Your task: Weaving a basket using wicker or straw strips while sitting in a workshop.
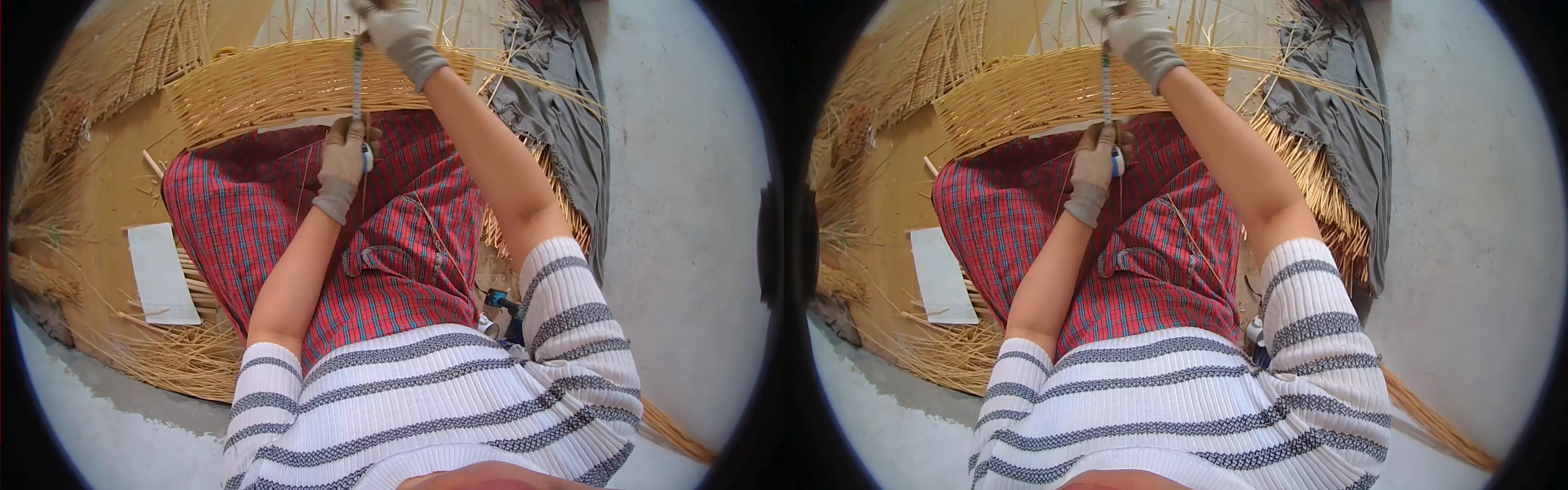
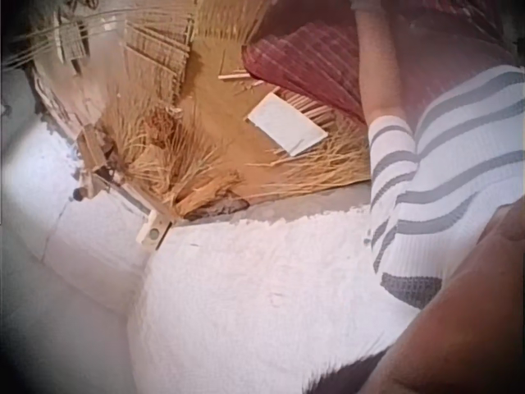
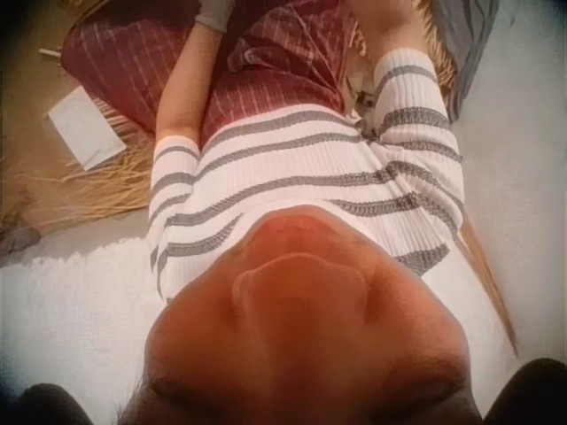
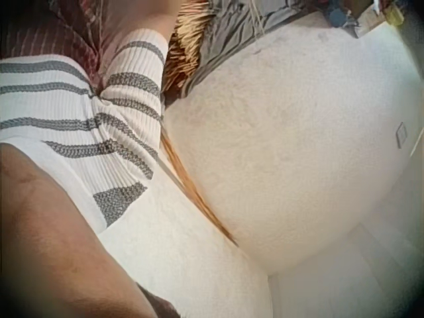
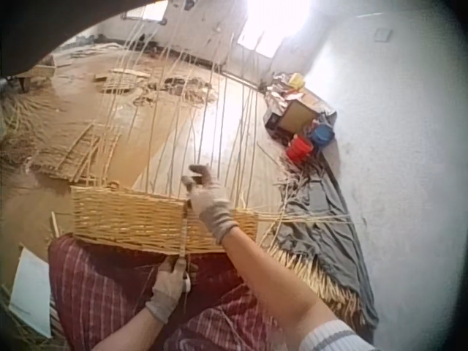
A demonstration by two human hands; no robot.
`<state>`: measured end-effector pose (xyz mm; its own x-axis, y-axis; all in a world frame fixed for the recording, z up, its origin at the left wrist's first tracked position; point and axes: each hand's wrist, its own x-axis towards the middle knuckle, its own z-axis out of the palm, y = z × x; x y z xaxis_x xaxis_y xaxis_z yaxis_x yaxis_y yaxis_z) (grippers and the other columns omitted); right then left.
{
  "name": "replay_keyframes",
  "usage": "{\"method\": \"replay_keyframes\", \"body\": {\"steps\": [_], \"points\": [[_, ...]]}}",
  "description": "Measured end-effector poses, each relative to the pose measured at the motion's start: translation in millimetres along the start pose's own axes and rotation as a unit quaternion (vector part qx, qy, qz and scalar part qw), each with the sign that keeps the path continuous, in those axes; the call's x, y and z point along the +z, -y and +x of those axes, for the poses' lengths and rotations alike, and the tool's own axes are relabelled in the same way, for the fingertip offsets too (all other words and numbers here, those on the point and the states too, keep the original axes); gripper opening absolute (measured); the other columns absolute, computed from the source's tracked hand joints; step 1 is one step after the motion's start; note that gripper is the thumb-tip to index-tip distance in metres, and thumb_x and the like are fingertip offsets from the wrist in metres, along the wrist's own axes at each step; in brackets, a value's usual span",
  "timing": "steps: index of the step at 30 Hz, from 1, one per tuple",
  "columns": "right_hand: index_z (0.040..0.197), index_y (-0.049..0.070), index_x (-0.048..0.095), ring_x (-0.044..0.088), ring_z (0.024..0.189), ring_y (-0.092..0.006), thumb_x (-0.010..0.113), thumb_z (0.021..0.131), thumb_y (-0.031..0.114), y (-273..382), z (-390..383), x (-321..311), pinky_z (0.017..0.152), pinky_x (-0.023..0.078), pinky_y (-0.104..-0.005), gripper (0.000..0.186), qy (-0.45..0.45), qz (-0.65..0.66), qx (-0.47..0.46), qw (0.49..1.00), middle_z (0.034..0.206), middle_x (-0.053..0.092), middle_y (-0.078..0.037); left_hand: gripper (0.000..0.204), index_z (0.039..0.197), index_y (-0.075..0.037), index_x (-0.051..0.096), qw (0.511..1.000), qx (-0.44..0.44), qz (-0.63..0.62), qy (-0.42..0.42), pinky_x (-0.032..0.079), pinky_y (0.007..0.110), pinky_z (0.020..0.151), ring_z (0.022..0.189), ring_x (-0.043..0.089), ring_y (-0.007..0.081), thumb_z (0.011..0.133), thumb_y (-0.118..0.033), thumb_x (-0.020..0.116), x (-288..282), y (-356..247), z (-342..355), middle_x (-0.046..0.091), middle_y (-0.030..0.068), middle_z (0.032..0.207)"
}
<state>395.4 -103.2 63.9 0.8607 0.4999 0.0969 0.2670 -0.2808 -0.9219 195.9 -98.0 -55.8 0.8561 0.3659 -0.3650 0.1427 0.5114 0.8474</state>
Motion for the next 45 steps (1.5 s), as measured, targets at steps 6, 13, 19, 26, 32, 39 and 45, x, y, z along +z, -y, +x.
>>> {"method": "replay_keyframes", "body": {"steps": [6, 13, 19, 26, 32, 39, 45], "points": [[0.154, 0.005, 0.048, 0.068, 0.069, -0.0172, 0.065, 0.106, 0.021, -11.2, 7.8, -23.4, 0.059, 0.057, -0.0346, 0.053, -0.027, -0.034, 0.081, 0.996, 0.125, 0.072, -0.016, 0.029, 0.120, -0.002, 0.067, 0.999, -0.022, -0.035, 0.017, 0.058, 0.030, 0.065, 0.073, 0.069, 0.0144, 0.113, -0.027, 0.054, 22.7, 0.5, 5.7, 0.075, 0.0078, 0.091], [0.163, 0.009, 0.041, 0.067, 0.060, -0.0101, 0.058, 0.112, 0.024, -20.8, 1.6, -34.6, 0.051, 0.054, -0.0278, 0.056, 0.192, 0.010, 0.136, 0.972, 0.131, 0.075, -0.012, 0.027, 0.119, -0.002, 0.067, 0.999, -0.041, -0.027, 0.014, 0.061, 0.032, 0.067, 0.075, 0.069, 0.0151, 0.113, -0.026, 0.055, 22.4, -0.2, 8.1, 0.074, 0.0075, 0.091], [0.164, 0.014, 0.041, 0.067, 0.059, -0.0110, 0.058, 0.111, 0.025, -20.1, 5.7, -41.3, 0.051, 0.057, -0.0280, 0.056, 0.199, 0.037, 0.166, 0.965, 0.132, 0.074, -0.011, 0.025, 0.115, -0.003, 0.066, 0.999, -0.030, -0.025, 0.017, 0.061, 0.033, 0.069, 0.075, 0.069, 0.0153, 0.113, -0.026, 0.055, 24.0, -0.1, 7.7, 0.073, 0.0074, 0.091], [0.122, 0.010, 0.073, 0.072, 0.063, -0.0133, 0.065, 0.105, 0.015, -8.5, -15.5, -23.6, 0.055, 0.059, -0.0290, 0.019, 0.093, 0.007, 0.121, 0.988, 0.103, 0.079, -0.005, 0.025, 0.113, -0.002, 0.064, 0.999, -0.006, -0.048, 0.022, 0.057, 0.031, 0.063, 0.071, 0.066, 0.0144, 0.113, -0.022, 0.049, 25.0, 5.3, 7.2, 0.072, 0.0080, 0.089], [0.142, 0.014, 0.064, 0.076, 0.071, -0.0161, 0.064, 0.106, 0.023, 4.7, -40.4, -28.7, 0.059, 0.059, -0.0285, 0.037, 0.058, -0.009, 0.081, 0.995, 0.125, 0.075, -0.011, 0.027, 0.120, -0.001, 0.064, 0.997, -0.008, -0.069, 0.037, 0.063, 0.035, 0.071, 0.078, 0.069, 0.0166, 0.112, -0.025, 0.056, 14.9, 1.1, -0.1, 0.073, 0.0100, 0.095], [0.135, 0.003, 0.063, 0.068, 0.119, -0.0363, 0.055, 0.109, 0.029, -38.1, -189.7, -65.7, 0.101, 0.053, -0.0417, 0.038, 0.014, -0.205, -0.089, 0.975, 0.129, 0.069, -0.021, 0.021, 0.116, -0.005, 0.066, 0.992, 0.051, -0.010, 0.112, 0.057, 0.028, 0.067, 0.074, 0.067, 0.0120, 0.113, -0.023, 0.056, 23.7, -10.5, -50.2, 0.073, 0.0051, 0.090], [0.160, 0.009, 0.042, 0.066, 0.121, -0.0203, 0.051, 0.114, 0.040, -50.2, -320.0, -60.7, 0.103, 0.055, -0.0386, 0.057, -0.027, 0.406, 0.069, 0.911, 0.131, 0.068, -0.010, 0.027, 0.129, -0.005, 0.066, 0.972, 0.147, 0.052, 0.178, 0.056, 0.025, 0.090, 0.102, 0.067, 0.0093, 0.113, -0.023, 0.057, 71.6, -19.5, -91.0, 0.072, 0.0029, 0.112]]}}
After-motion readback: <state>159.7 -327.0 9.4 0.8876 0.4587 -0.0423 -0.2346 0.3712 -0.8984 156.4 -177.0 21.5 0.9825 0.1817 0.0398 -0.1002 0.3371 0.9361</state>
